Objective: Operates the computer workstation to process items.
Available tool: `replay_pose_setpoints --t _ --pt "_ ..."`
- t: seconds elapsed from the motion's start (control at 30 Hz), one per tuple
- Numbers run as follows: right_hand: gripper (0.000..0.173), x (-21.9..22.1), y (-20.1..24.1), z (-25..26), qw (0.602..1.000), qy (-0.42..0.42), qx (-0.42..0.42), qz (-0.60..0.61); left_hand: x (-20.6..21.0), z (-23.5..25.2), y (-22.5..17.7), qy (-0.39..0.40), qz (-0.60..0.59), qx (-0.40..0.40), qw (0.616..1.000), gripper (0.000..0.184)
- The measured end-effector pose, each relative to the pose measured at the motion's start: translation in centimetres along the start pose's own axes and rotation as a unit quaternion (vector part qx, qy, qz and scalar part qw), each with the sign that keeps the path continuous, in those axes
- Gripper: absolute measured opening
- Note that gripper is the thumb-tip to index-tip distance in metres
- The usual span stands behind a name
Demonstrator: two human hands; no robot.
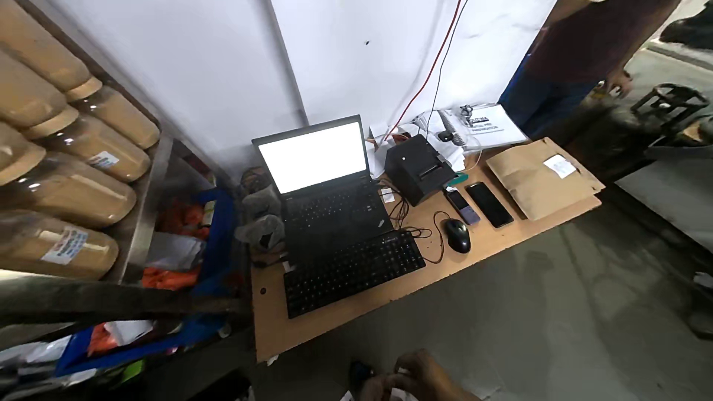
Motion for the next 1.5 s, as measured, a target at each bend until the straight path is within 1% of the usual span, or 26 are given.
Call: replay_pose_setpoints --t 0.1,0.2,0.27,0.37,0.4,0.43,0.5,0.53,0.57,0.6,0.67,0.7,0.73,0.77,0.8,0.83,0.9,0.97,1.03,1.1,1.13,1.23,1.3,1.4,1.5 --pt "0.036 -0.3 1.2 1.0 1.0 0.02 -0.02 -0.003 -1.4 -0.9 -1.8 -0.03 0.057 -0.036 0.997 0.033" --pt "0.032 -1.4 2.6 2.0 0.996 0.079 -0.017 0.032 -2.8 -1.1 -1.8 -0.09 0.054 -0.046 0.993 0.032" --pt "0.032 -2.7 3.1 2.6 0.996 0.087 0.002 0.017 -3.4 -1.3 -1.5 -0.084 0.037 -0.036 0.995 0.032" --pt "0.03 -5.2 3.9 2.8 0.997 0.07 0.022 0.022 -3.6 -1.5 -2.2 -0.041 0.008 -0.021 0.999 0.039" --pt "0.031 -5.8 4.1 3.0 0.997 0.065 0.03 0.04 -3.8 -1.5 -2.4 -0.055 0.0 -0.017 0.998 0.042" --pt "0.032 -6.6 4.4 3.2 0.996 0.058 0.041 0.053 -4.2 -1.3 -2.5 -0.094 -0.01 -0.01 0.996 0.045" --pt "0.033 -8.9 4.5 3.9 0.999 -0.001 0.039 0.036 -5.9 -0.9 -2.6 -0.205 -0.04 0.016 0.978 0.045" --pt "0.033 -10.5 4.3 4.2 0.998 -0.057 0.031 0.006 -7.2 -0.7 -2.5 -0.277 -0.051 0.037 0.959 0.044" --pt "0.032 -12.4 3.8 4.5 0.992 -0.124 0.022 -0.023 -8.9 -0.6 -2.7 -0.357 -0.055 0.052 0.931 0.041" --pt "0.028 -14.4 3.0 4.7 0.978 -0.202 0.011 -0.053 -10.9 -0.6 -2.7 -0.435 -0.061 0.063 0.896 0.042" --pt "0.025 -18.5 1.0 4.5 0.932 -0.343 0.019 -0.114 -15.5 -0.6 -1.9 -0.558 -0.084 0.062 0.823 0.047" --pt "0.028 -20.3 -0.7 4.5 0.907 -0.394 0.04 -0.142 -17.7 -0.4 -0.9 -0.614 -0.079 0.051 0.784 0.047" --pt "0.033 -22.0 -2.3 4.4 0.884 -0.433 0.062 -0.163 -19.4 -0.1 0.3 -0.653 -0.059 0.019 0.755 0.048" --pt "0.039 -23.3 -4.0 4.6 0.863 -0.466 0.065 -0.182 -20.9 0.4 2.0 -0.674 -0.031 -0.03 0.737 0.05" --pt "0.047 -24.2 -5.9 4.8 0.846 -0.489 0.054 -0.205 -21.9 1.1 3.5 -0.684 0.008 -0.081 0.725 0.052" --pt "0.056 -24.6 -7.9 5.1 0.832 -0.504 0.042 -0.227 -22.4 1.8 4.5 -0.695 0.045 -0.113 0.709 0.052" --pt "0.07 -24.4 -11.1 5.7 0.824 -0.507 0.019 -0.254 -22.5 2.9 5.7 -0.718 0.084 -0.132 0.678 0.053" --pt "0.077 -23.7 -12.8 6.4 0.821 -0.507 -0.003 -0.262 -21.9 3.4 6.0 -0.729 0.09 -0.157 0.66 0.055" --pt "0.076 -23.3 -13.4 7.1 0.812 -0.528 -0.018 -0.249 -20.8 3.6 5.4 -0.727 0.128 -0.195 0.646 0.055" --pt "0.074 -23.5 -13.8 7.8 0.796 -0.553 -0.023 -0.247 -20.5 3.8 5.4 -0.726 0.136 -0.227 0.635 0.057" --pt "0.073 -23.7 -14.0 8.2 0.795 -0.553 -0.017 -0.25 -20.6 4.0 5.5 -0.729 0.136 -0.239 0.627 0.058" --pt "0.068 -24.1 -14.3 9.2 0.781 -0.554 -0.021 -0.288 -21.0 4.7 6.1 -0.746 0.143 -0.243 0.603 0.058" --pt "0.062 -24.2 -14.3 9.3 0.775 -0.561 -0.034 -0.289 -21.0 4.9 6.3 -0.747 0.168 -0.239 0.597 0.059" --pt "0.056 -24.2 -14.1 9.3 0.772 -0.567 -0.048 -0.283 -21.4 5.0 6.6 -0.72 0.179 -0.261 0.618 0.057" --pt "0.054 -24.0 -13.9 9.1 0.781 -0.564 -0.026 -0.269 -21.5 4.9 6.4 -0.708 0.169 -0.275 0.629 0.056"
Point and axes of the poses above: each hand's wrist, its own z-axis towards the middle knuckle, its own x-axis out of the palm, y = z × x, the point moved 2 cm from there along z, towards the middle knuckle, and after that the axes turned 2 degrees about -x, right-handed, at the moved point
